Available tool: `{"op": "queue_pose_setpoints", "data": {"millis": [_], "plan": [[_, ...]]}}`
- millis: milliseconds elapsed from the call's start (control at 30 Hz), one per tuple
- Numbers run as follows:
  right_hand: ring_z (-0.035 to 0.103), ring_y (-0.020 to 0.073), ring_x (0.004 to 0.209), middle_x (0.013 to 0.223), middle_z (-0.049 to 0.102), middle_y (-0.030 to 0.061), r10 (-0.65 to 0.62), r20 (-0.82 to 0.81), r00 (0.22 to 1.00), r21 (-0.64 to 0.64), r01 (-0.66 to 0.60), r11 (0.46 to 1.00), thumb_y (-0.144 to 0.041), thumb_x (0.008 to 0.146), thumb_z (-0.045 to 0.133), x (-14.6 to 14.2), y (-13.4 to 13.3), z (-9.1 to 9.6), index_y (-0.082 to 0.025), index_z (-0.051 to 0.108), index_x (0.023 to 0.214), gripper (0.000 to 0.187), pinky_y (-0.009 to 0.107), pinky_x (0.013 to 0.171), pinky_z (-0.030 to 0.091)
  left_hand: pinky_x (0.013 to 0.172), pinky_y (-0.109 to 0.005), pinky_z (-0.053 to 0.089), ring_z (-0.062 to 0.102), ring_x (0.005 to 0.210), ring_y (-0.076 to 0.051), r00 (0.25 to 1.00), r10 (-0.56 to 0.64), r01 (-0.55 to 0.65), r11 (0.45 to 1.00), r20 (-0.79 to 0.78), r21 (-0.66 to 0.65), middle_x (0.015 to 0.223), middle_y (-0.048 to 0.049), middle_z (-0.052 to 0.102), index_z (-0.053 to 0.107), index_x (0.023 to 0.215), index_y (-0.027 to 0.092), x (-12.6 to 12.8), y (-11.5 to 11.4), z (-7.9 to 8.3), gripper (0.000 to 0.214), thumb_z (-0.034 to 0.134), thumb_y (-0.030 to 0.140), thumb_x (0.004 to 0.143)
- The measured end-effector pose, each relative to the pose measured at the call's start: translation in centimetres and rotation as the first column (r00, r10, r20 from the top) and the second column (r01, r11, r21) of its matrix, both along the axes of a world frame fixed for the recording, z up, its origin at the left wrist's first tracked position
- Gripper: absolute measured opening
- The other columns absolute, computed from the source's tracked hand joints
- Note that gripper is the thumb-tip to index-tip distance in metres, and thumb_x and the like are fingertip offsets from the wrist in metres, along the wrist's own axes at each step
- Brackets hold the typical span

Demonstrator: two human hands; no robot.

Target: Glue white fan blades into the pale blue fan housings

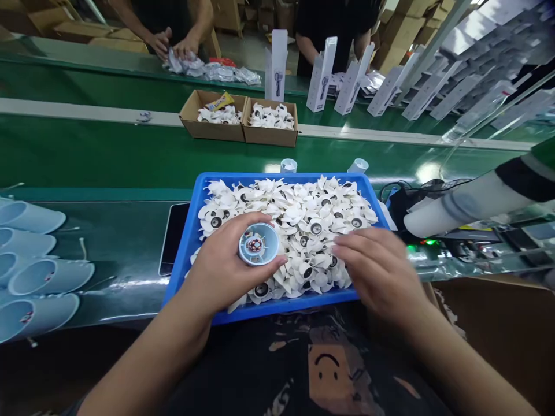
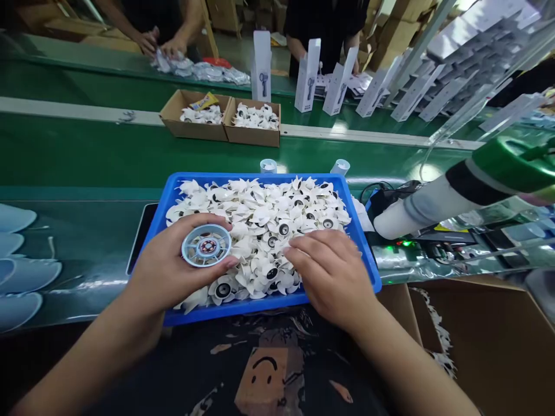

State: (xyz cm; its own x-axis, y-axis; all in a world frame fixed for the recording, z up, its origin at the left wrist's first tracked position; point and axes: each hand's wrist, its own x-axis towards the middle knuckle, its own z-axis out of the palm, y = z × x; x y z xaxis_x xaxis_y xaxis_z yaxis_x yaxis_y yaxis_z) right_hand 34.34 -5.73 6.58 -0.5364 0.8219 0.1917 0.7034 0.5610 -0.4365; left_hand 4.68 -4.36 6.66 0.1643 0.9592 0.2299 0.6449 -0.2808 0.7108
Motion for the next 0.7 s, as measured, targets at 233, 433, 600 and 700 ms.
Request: {"op": "queue_pose_setpoints", "data": {"millis": [233, 433, 600, 700], "plan": [[0.056, 0.0269, 0.105, 0.108, 0.064, 0.0047, 0.067, 0.334, 0.94, 0.0, -0.071, 0.997, -0.012, 0.098, 0.053, -1.7, 1.0, -1.3, -0.021, 0.065, 0.122, 0.028, 0.048, 0.094, 0.044, 0.097, -0.05, 0.052, 0.065, 0.11, -0.031, 1.0, -0.014, 0.015, 1.0, 0.026, -0.021, 0.12, -0.0093, 0.067, 0.06, 0.12, 0.024, 0.3, -0.1, 0.0, 0.055, 0.078, 0.053, 0.077], [0.053, 0.0273, 0.115, 0.125, 0.061, 0.0052, 0.097, 0.42, 0.902, -0.028, -0.094, 0.995, -0.007, 0.09, 0.058, -2.2, 0.7, 0.4, -0.021, 0.061, 0.125, 0.038, 0.048, 0.098, 0.036, 0.098, -0.049, 0.05, 0.063, 0.113, -0.031, 0.997, -0.072, 0.072, 0.997, -0.028, -0.009, 0.123, -0.0094, 0.066, 0.059, 0.119, 0.023, 0.4, -0.1, -0.2, 0.05, 0.075, 0.05, 0.08], [0.059, 0.023, 0.099, 0.101, 0.067, 0.0021, 0.156, 0.423, 0.893, -0.094, -0.128, 0.987, -0.017, 0.098, 0.057, -2.6, 1.5, 1.0, -0.022, 0.068, 0.106, 0.014, 0.043, 0.089, 0.036, 0.095, -0.044, 0.051, 0.064, 0.111, -0.029, 0.991, -0.123, 0.124, 0.992, -0.048, 0.013, 0.12, -0.0077, 0.067, 0.058, 0.12, 0.023, 0.6, -0.1, -0.4, 0.049, 0.075, 0.048, 0.081], [0.059, 0.0238, 0.096, 0.097, 0.066, 0.0017, 0.171, 0.454, 0.874, -0.118, -0.131, 0.984, -0.021, 0.095, 0.067, -3.1, 1.5, 1.2, -0.021, 0.068, 0.1, 0.006, 0.043, 0.086, 0.037, 0.095, -0.044, 0.051, 0.065, 0.11, -0.029, 0.989, -0.132, 0.133, 0.991, -0.066, 0.016, 0.12, -0.0076, 0.068, 0.057, 0.12, 0.023, 0.6, -0.1, -0.5, 0.049, 0.075, 0.048, 0.081]]}}
